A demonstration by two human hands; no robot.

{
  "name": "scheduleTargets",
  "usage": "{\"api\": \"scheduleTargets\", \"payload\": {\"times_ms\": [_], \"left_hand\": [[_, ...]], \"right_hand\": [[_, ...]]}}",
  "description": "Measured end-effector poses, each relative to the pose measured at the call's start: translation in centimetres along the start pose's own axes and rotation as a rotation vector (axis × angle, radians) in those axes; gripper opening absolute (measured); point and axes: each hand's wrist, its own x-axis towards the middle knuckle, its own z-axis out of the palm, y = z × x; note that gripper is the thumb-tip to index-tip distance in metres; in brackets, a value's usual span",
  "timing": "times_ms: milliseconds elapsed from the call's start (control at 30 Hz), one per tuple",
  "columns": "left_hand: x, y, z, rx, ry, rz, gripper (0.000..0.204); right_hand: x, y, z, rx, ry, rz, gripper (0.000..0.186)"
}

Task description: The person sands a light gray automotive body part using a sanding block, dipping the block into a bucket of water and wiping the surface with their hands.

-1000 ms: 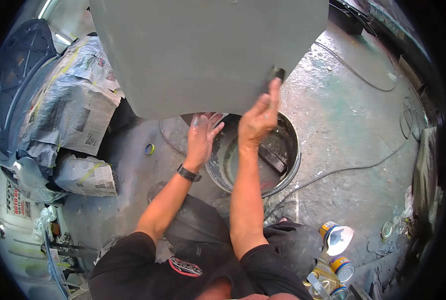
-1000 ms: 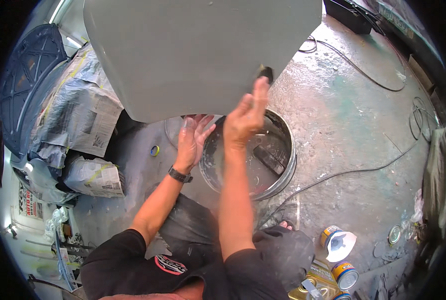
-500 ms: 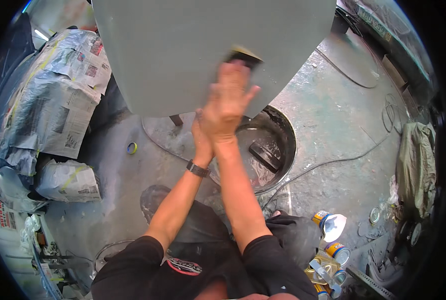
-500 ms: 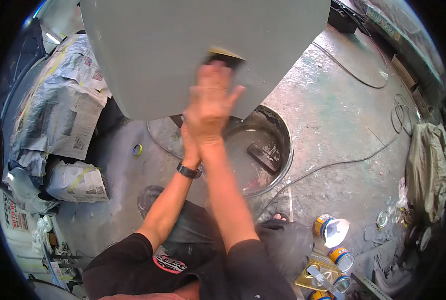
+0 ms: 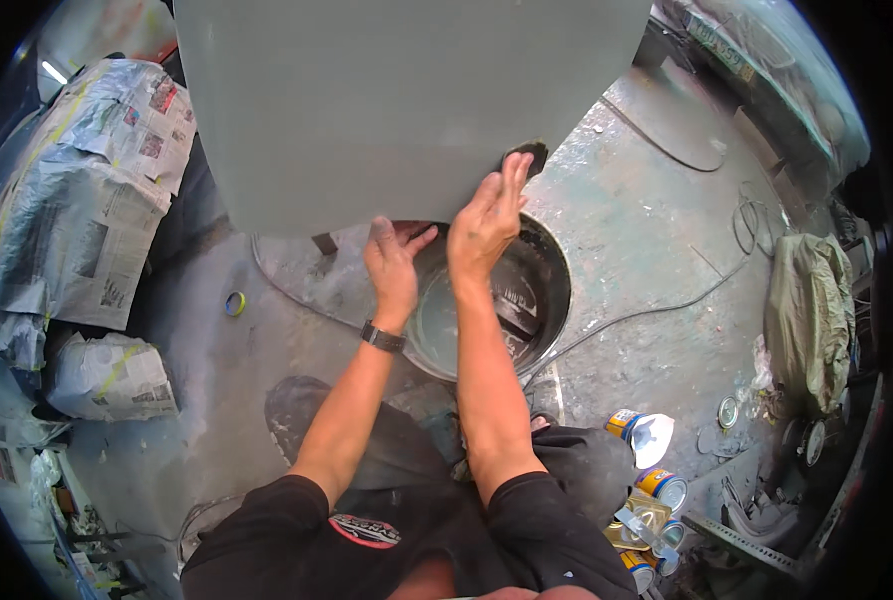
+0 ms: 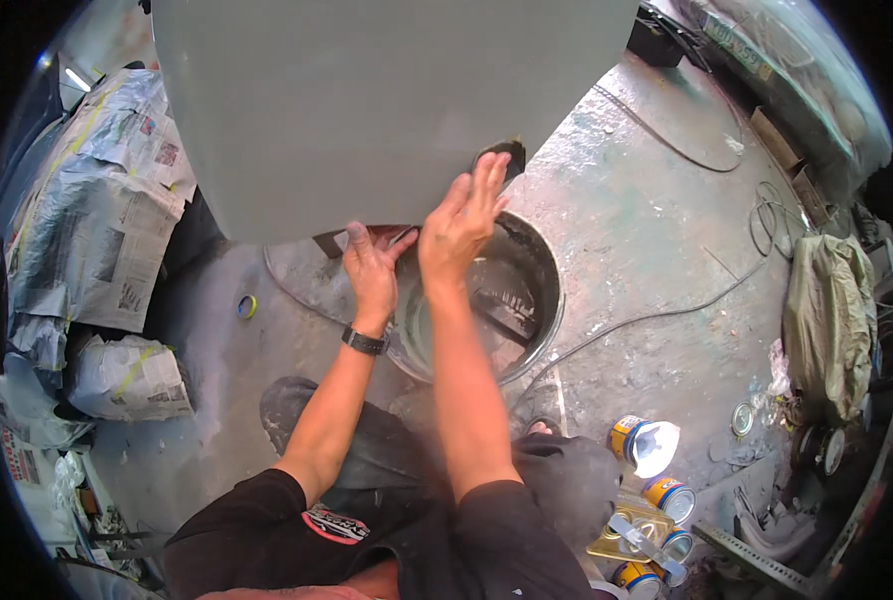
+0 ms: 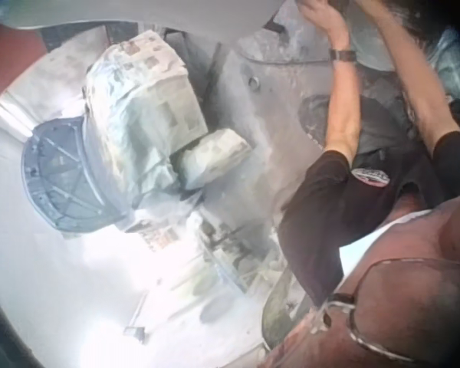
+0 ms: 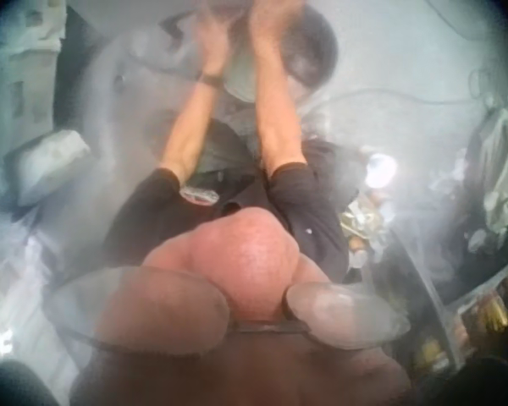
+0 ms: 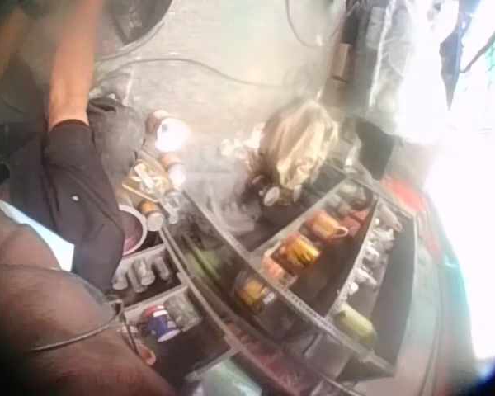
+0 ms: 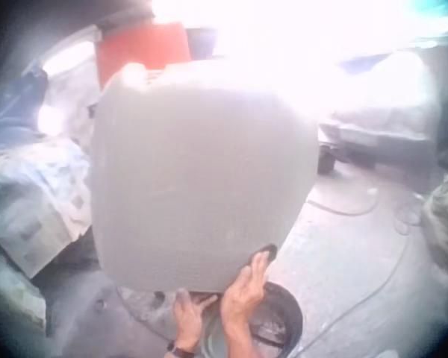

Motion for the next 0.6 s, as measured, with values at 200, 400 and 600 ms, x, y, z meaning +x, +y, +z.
{"api": "scheduleTargets", "payload": {"times_ms": [200, 400, 600], "left_hand": [[-0.2, -0.3, 1.2, 0.09, 0.075, 0.002, 0.06], [-0.3, -1.3, -0.5, 0.119, 0.144, -0.008, 0.055], [-0.8, -0.9, 0.9, 0.086, 0.107, 0.055, 0.061]], "right_hand": [[6.5, -7.3, 3.8, -0.048, 0.043, -0.427, 0.048], [2.3, -4.0, 2.8, -0.055, -0.036, -0.397, 0.048], [11.0, -12.1, 5.1, 0.031, 0.092, -0.505, 0.042]]}}
